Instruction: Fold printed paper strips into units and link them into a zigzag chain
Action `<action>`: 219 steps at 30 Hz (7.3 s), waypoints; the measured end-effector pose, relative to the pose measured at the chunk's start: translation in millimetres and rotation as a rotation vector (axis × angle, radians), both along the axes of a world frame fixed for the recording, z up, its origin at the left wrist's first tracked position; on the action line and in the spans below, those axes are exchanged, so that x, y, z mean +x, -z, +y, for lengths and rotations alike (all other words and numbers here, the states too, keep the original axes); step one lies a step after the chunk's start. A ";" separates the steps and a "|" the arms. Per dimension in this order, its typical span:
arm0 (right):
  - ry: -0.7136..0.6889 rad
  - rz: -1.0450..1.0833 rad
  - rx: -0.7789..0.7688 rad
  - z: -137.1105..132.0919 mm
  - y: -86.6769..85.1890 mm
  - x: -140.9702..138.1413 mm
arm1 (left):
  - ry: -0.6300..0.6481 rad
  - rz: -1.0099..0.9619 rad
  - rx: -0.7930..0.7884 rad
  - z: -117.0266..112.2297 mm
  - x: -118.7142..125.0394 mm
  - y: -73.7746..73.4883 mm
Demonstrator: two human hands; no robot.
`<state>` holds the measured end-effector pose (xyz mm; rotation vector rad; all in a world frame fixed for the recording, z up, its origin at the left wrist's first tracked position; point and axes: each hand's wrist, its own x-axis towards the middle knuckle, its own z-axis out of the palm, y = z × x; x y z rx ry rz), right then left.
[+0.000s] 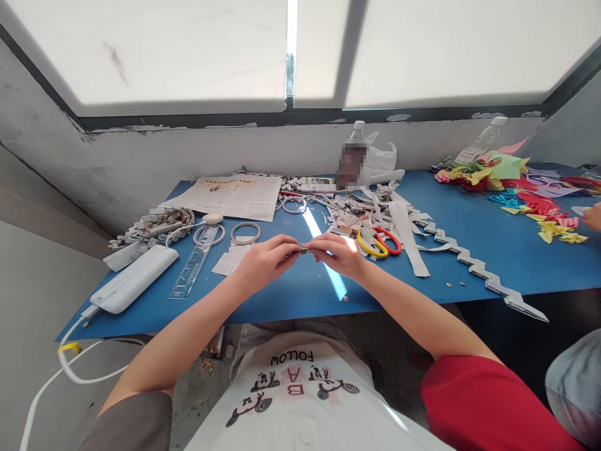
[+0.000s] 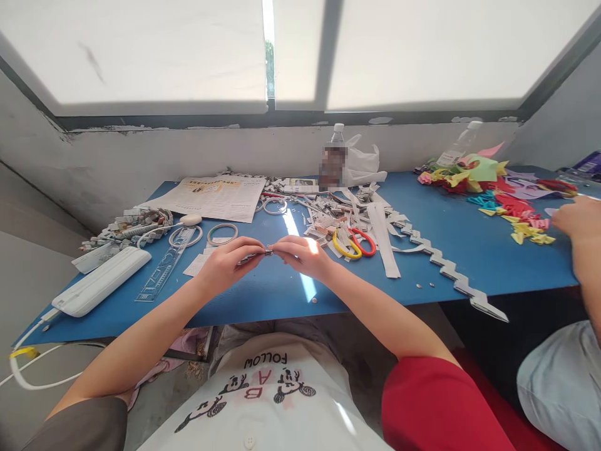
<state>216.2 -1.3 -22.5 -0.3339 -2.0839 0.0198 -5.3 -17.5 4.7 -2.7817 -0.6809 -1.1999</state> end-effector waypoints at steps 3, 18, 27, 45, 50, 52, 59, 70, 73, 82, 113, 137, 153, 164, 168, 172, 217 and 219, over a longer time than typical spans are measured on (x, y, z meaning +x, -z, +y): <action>0.039 -0.023 0.031 -1.8 -1.6 -0.9 | -0.020 0.003 -0.024 0.3 0.0 1.4; -0.141 0.395 -0.779 -11.7 -12.9 -4.5 | 0.056 -0.394 -0.792 8.4 0.7 -7.4; -0.247 0.436 -0.949 -12.8 -17.2 -5.5 | 0.147 -0.403 -0.931 16.9 -2.2 -9.7; 0.005 0.336 -1.294 3.8 -6.3 -9.5 | -0.126 -0.448 -1.392 29.7 3.3 -1.2; -0.039 0.289 -1.337 4.9 -6.4 -8.6 | -0.090 -0.435 -1.410 28.6 2.6 -2.3; -0.026 0.267 -1.329 3.7 -8.4 -9.2 | -0.091 -0.391 -1.411 27.6 2.0 -3.3; -0.002 0.168 -1.290 2.9 -9.3 -8.9 | -0.088 -0.333 -1.405 27.6 1.2 -1.7; 0.092 0.097 -1.125 -4.2 -8.7 -13.3 | -0.185 -0.261 -1.346 27.6 2.2 0.9; 0.112 0.063 -1.061 -7.0 -9.4 -14.4 | -0.184 -0.257 -1.350 27.1 3.6 0.9; 0.146 0.077 -1.011 -12.2 -11.9 -15.5 | -0.162 -0.212 -1.269 22.9 3.2 -5.0; -0.044 0.093 -1.065 -10.1 -13.5 -9.9 | -0.143 -0.225 -1.271 20.9 0.3 -10.7; -0.077 0.108 -1.115 -7.3 -10.7 -8.8 | -0.112 -0.234 -1.307 22.7 -0.9 -7.8; 0.060 0.003 -0.578 -7.1 -2.0 -10.9 | -0.239 -0.110 -1.126 7.8 1.6 -17.8; -0.142 0.152 -1.007 -12.4 -13.9 -10.5 | -0.040 -0.248 -1.371 21.6 -1.9 -12.1; -0.161 0.159 -1.048 -12.5 -14.0 -10.5 | -0.026 -0.240 -1.386 22.2 -1.9 -12.2; -0.180 0.158 -1.040 -11.5 -13.0 -10.1 | -0.004 -0.240 -1.396 22.0 -2.0 -13.3; -0.213 0.303 -1.531 -1.1 -7.1 -4.6 | -0.025 -0.197 -1.427 36.8 -6.1 -8.4; -0.200 0.312 -1.520 0.6 -3.8 -5.9 | -0.029 -0.199 -1.422 36.5 -5.5 -8.6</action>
